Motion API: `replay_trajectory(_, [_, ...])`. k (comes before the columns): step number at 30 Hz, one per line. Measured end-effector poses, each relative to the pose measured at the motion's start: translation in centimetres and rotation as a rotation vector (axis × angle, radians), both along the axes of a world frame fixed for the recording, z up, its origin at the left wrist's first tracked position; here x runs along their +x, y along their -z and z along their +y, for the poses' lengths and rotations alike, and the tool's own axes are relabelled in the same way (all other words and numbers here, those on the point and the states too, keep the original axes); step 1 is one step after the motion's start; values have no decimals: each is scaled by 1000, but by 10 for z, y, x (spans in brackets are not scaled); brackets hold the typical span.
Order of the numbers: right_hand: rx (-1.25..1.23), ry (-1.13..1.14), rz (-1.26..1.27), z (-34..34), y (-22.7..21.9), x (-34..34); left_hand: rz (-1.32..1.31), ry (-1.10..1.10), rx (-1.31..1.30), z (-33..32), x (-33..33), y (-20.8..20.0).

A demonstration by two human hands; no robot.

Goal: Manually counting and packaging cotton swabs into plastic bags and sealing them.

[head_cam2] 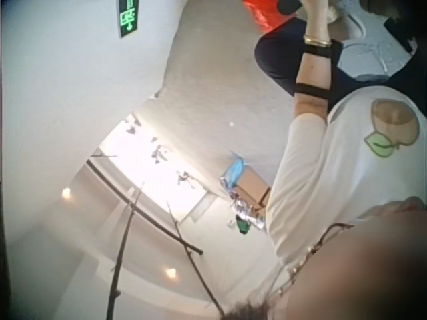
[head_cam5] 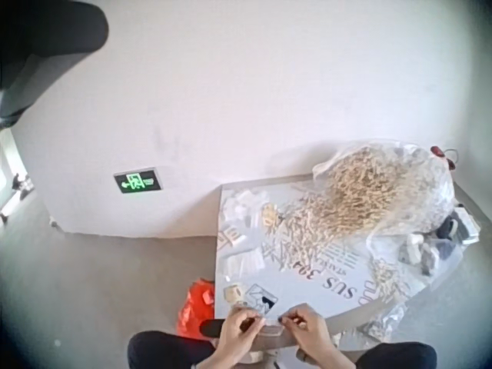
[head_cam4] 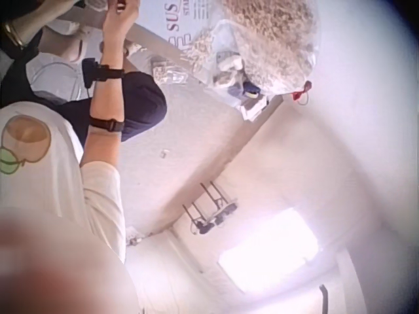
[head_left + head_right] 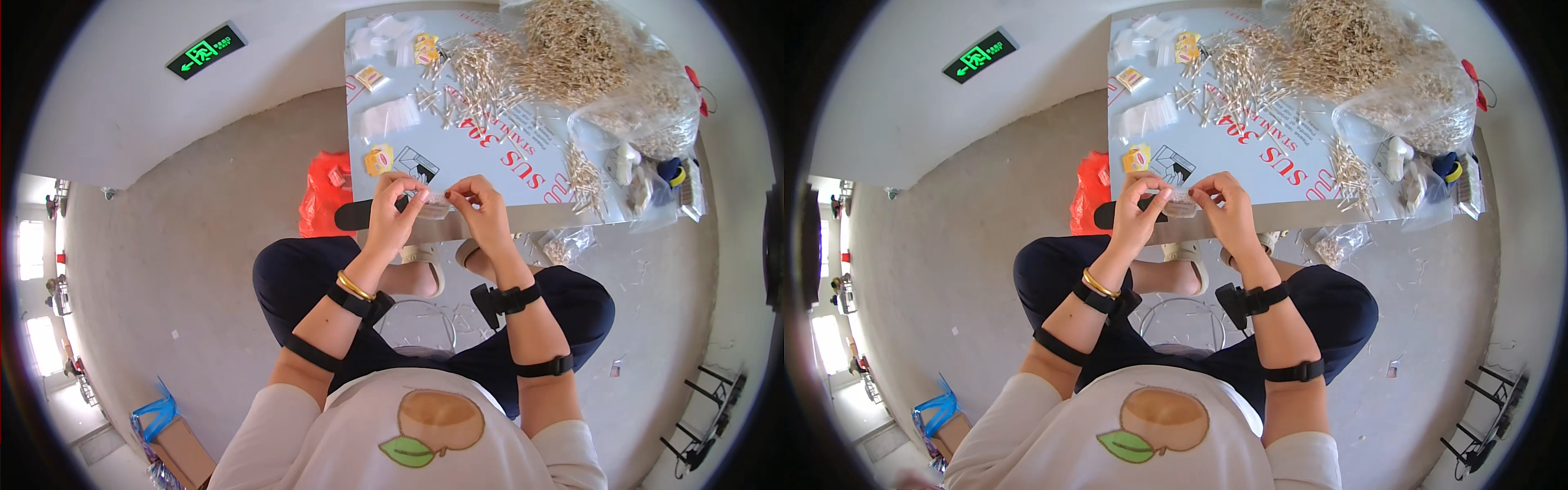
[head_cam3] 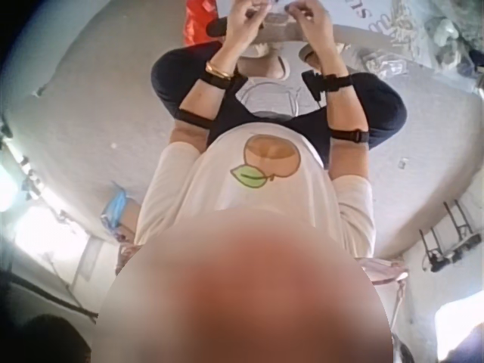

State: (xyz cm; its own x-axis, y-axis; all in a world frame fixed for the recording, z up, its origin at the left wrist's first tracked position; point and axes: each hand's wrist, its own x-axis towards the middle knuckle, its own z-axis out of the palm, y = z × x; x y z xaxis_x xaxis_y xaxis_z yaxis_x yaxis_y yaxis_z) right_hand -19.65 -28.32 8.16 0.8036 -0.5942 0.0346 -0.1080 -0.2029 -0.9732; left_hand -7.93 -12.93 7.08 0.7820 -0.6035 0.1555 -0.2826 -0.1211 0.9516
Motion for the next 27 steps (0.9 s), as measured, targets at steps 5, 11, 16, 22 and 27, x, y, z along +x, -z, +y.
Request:
replay_trajectory(5, [18, -51, 26, -10, 21, 6, -106, 93, 83, -6, 15, 15])
replay_trajectory(11, [236, 2, -3, -12, 49, 8, -145, 50, 52, -12, 19, 35])
replay_trajectory(16, [71, 19, -1, -12, 62, 11, -342, -8, 98, -18, 16, 48])
replay_trajectory(22, [206, 104, -55, -11, 80, 8, -190, -61, 92, -22, 10, 54])
replay_trajectory(27, [428, 156, 77, -3, 78, 1, 83, -94, 63, -12, 2, 68])
